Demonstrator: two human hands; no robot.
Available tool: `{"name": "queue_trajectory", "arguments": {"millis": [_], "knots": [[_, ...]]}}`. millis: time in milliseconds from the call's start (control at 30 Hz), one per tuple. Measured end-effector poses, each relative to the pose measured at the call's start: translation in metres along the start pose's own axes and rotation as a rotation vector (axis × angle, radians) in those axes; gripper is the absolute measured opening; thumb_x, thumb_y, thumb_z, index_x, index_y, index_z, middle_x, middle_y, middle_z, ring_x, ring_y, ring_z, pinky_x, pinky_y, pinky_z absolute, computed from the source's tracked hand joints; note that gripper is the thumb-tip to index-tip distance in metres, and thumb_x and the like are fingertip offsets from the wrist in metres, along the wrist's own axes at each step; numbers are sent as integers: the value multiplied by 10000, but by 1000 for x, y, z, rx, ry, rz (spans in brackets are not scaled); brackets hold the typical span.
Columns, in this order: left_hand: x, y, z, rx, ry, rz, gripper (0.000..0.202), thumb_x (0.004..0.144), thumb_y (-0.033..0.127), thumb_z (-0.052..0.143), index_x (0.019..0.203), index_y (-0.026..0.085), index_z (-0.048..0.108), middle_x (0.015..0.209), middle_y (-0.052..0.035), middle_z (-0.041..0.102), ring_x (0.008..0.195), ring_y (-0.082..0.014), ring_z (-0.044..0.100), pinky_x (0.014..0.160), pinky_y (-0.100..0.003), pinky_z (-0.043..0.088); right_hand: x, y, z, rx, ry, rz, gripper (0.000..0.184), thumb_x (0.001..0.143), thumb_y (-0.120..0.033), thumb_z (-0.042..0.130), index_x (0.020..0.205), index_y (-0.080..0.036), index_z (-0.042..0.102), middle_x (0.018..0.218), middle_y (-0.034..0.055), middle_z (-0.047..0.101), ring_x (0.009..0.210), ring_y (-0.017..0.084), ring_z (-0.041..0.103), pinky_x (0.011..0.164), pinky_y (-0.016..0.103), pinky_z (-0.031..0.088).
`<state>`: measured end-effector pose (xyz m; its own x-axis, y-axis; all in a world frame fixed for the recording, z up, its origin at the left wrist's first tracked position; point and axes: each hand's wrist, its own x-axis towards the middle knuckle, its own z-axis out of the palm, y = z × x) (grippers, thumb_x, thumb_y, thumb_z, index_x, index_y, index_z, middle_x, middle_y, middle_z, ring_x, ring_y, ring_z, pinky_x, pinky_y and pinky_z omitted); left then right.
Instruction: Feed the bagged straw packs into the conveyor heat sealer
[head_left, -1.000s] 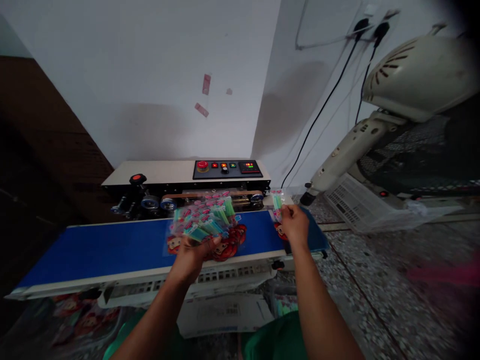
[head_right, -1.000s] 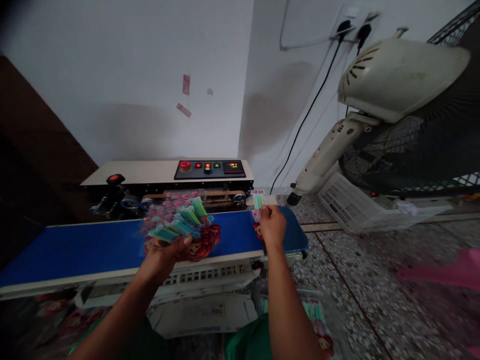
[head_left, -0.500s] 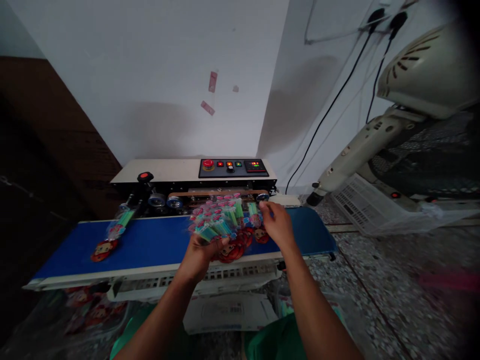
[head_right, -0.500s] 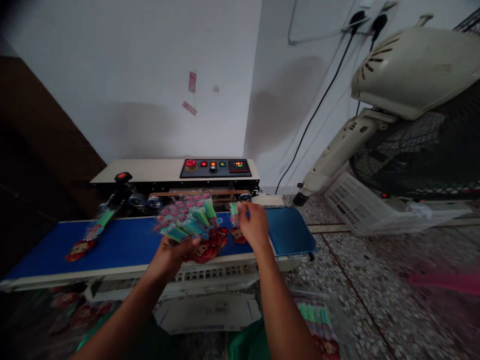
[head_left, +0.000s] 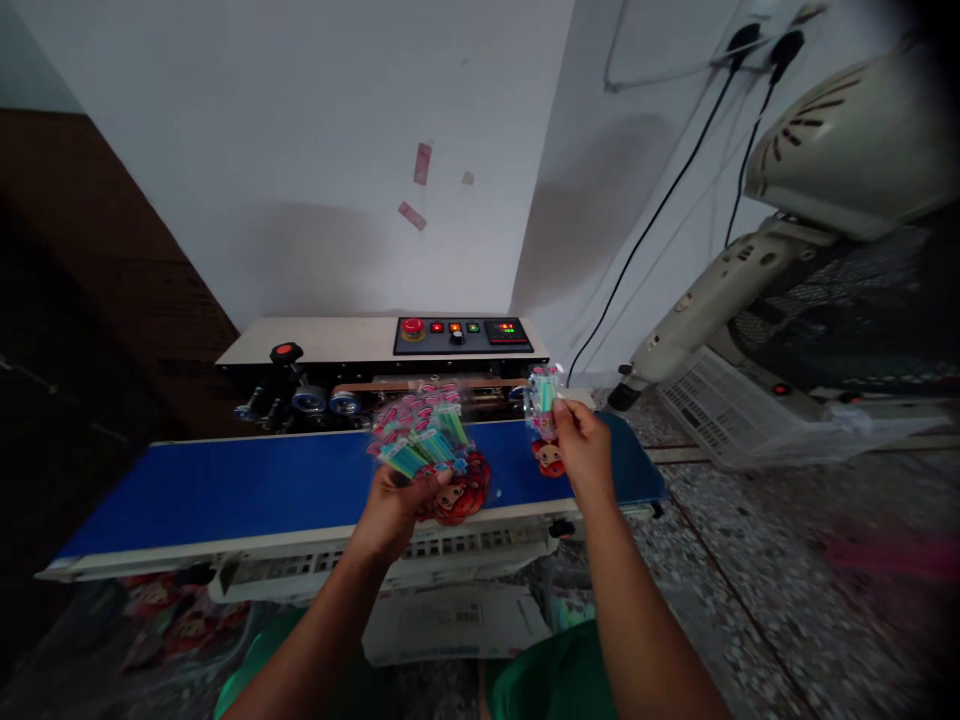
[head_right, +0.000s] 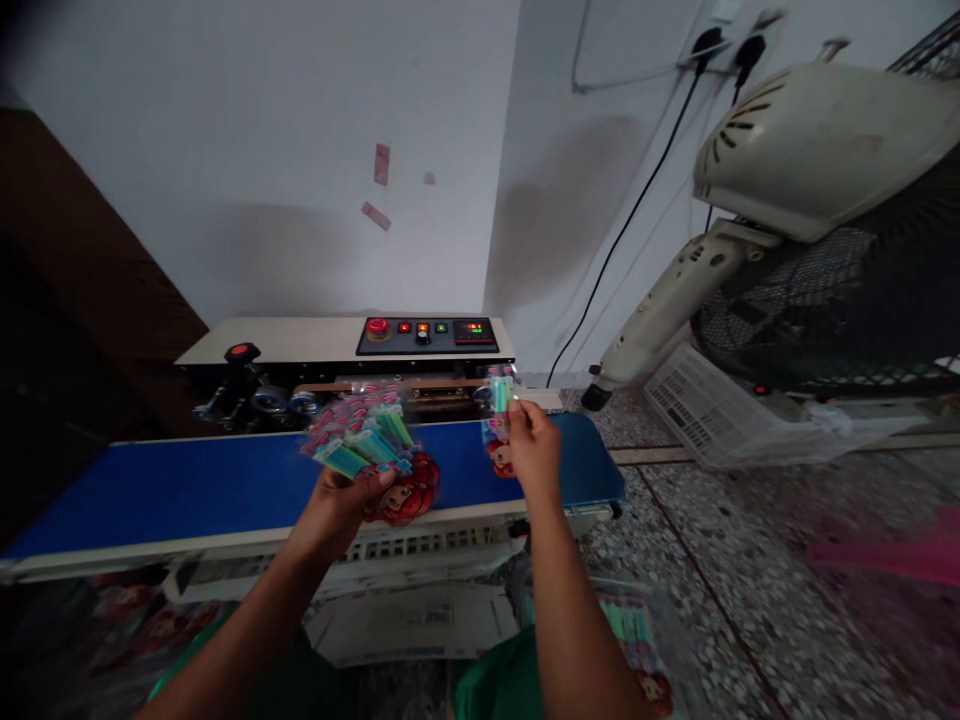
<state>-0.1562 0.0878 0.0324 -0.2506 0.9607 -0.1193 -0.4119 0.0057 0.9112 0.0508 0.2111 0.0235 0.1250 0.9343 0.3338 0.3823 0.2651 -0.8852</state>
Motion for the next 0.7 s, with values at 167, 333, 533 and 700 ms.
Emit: {"name": "queue_trajectory", "arguments": {"millis": [167,333,533,700], "knots": [[0,-1,0,-7,-26,-21,226,574,238,813,755,157,704,642,-23,701,543,-175,639,580,-309,521,14,31,-16,-539,54,100,283,824,-381,485,894,-196,688,816,77,700,772,202,614,656,262,381],[0,-6,-3,16,-36,-24,209,611,231,793,788,156,711,561,-12,670,514,-174,626,555,-307,519,15,32,-2,-710,-20,123,279,855,-324,455,913,-174,683,784,98,692,751,205,618,623,265,358],[-1,-2,-1,0,-71,-54,259,622,243,788,854,157,709,671,-31,710,646,-216,672,658,-350,541,7,6,22,-617,-98,-48,297,862,-333,476,978,-133,662,945,140,661,932,237,580,810,312,382],[1,-4,0,-15,-90,-15,290,625,234,788,891,153,706,742,-37,725,651,-193,668,665,-321,533,-22,-38,31,146,-497,-78,369,882,-483,441,1047,-229,652,1025,41,653,973,190,575,847,292,414]]}}
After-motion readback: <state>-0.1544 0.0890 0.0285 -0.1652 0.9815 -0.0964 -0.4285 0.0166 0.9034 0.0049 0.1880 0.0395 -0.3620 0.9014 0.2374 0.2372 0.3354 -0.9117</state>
